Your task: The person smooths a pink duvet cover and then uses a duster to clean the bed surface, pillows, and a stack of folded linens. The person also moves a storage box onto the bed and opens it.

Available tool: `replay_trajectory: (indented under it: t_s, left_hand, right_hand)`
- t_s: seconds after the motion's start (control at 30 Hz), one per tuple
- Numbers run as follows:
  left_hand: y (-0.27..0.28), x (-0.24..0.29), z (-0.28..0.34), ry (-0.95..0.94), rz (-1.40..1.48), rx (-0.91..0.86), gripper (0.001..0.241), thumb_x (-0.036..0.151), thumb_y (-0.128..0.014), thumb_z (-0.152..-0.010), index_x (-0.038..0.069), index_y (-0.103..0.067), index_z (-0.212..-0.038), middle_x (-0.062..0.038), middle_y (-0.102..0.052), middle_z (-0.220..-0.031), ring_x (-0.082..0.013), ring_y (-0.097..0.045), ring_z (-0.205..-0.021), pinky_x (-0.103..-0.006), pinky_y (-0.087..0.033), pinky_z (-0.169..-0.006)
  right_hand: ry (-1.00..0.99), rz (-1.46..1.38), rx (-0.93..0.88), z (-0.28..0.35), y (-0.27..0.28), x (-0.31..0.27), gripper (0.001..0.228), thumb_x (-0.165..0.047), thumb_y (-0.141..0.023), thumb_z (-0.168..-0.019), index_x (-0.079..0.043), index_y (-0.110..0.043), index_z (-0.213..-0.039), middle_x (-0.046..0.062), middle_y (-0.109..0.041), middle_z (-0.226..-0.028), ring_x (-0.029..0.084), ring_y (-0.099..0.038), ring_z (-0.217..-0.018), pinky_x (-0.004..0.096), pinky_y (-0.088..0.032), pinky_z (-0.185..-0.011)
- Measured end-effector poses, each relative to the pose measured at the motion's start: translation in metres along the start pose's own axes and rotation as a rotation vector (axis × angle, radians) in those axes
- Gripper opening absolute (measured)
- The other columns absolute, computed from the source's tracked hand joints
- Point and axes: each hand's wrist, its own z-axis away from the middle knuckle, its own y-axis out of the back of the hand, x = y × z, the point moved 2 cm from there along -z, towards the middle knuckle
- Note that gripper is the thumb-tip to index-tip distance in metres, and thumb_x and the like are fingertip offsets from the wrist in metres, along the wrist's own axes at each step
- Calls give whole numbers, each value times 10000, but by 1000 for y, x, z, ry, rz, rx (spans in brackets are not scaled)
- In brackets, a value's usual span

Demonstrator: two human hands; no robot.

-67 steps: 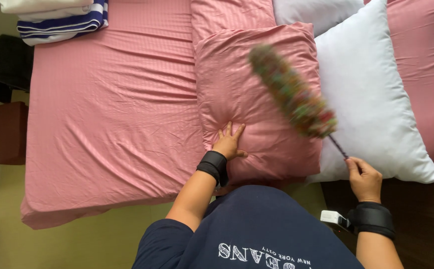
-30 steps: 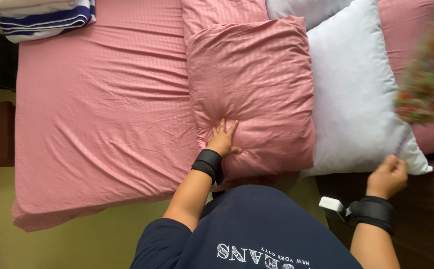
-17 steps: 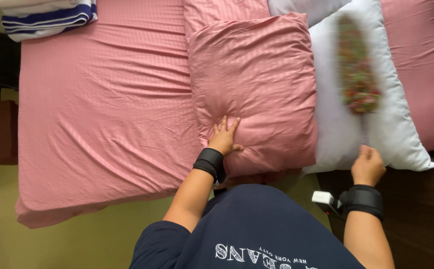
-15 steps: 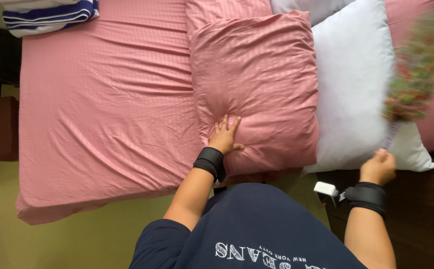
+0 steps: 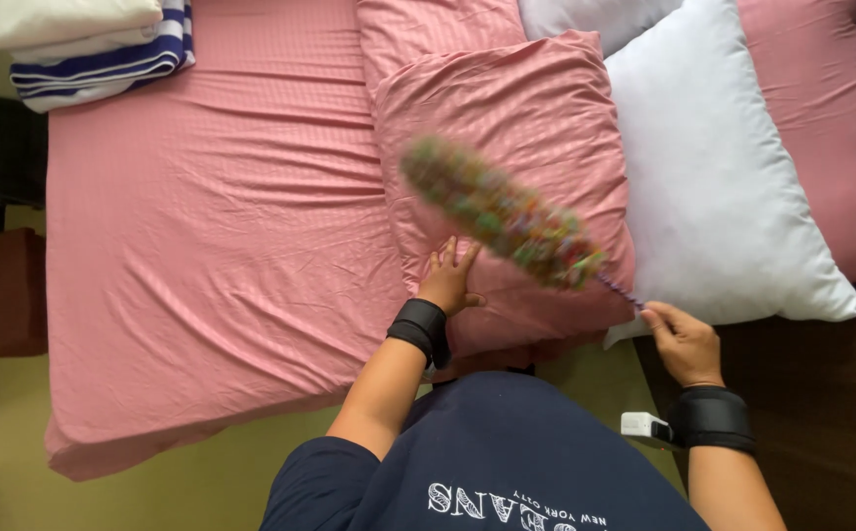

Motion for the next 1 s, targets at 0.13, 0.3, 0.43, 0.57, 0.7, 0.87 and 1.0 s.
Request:
replay_trajectory:
  t_s: [0.13, 0.3, 0.43, 0.57, 0.7, 0.87, 1.0]
  left_hand:
    - [-13, -18, -10, -366, -181, 251, 1197, 591, -951, -647, 184, -249, -1528, -199, -270, -1609, -542, -252, -1515, -713, -311, -1167]
    - [19, -2, 17, -136, -44, -1, 1234, 407, -945, -667, 349, -163, -1620, -196, -90, -1702, -568, -164, -1499, -569, -312, -1190]
    - [18, 0, 22, -189, -26, 50, 1221, 404, -948, -672, 345, -170, -1611, -205, -100, -1688, -561, -176, -1499, -571, -317, -1190]
    - [17, -5, 31, -106, -22, 29, 1192, 376, -919, -696, 362, -173, -1626, -158, -104, -1715, -531, -182, -1512, -555, -353, -1169]
    - [-17, -30, 26, -170, -25, 125, 1117, 401, -903, -692, 284, -260, -1597, -135, -145, -1720, -493, -203, -1537, -580, -378, -1173]
    - [-2, 0, 86, 163, -200, 105, 954, 510, -837, -792, 349, -297, -1562, -51, -122, -1708, -393, -190, -1562, -761, -292, -1106]
    - [-20, 6, 132, 357, -188, 39, 963, 426, -793, -838, 414, -204, -1600, -27, -60, -1711, -438, -264, -1500, -752, -367, -1025]
  right_hand:
    - [-53, 158, -100, 28, -13, 12, 304, -444, -701, -967, -208, -786, -1139, 118, -757, -971, 317, -735, -893, 399, -564, -773]
    - [-311, 137, 223, 67, -16, 54, 292, -457, -652, -1106, -206, -775, -1187, 153, -735, -990, 367, -713, -928, 444, -544, -798]
    - [-286, 148, 284, 83, -9, 57, 295, -454, -647, -1123, -181, -758, -1132, 158, -729, -974, 371, -716, -906, 451, -551, -796]
    - [-189, 185, 168, 83, -9, 43, 285, -459, -674, -1070, -206, -761, -1170, 162, -723, -938, 385, -705, -880, 460, -548, -764]
    - [-234, 286, -187, 91, -8, 56, 289, -472, -705, -940, -264, -784, -1124, 162, -740, -832, 367, -722, -816, 445, -564, -736]
    - [-185, 123, -309, 113, -6, 100, 337, -478, -712, -899, -237, -773, -1127, 130, -763, -843, 291, -751, -780, 387, -570, -745]
    - [-219, 127, -359, 144, 9, 113, 344, -481, -718, -893, -240, -781, -1130, 108, -777, -862, 257, -754, -803, 372, -567, -763]
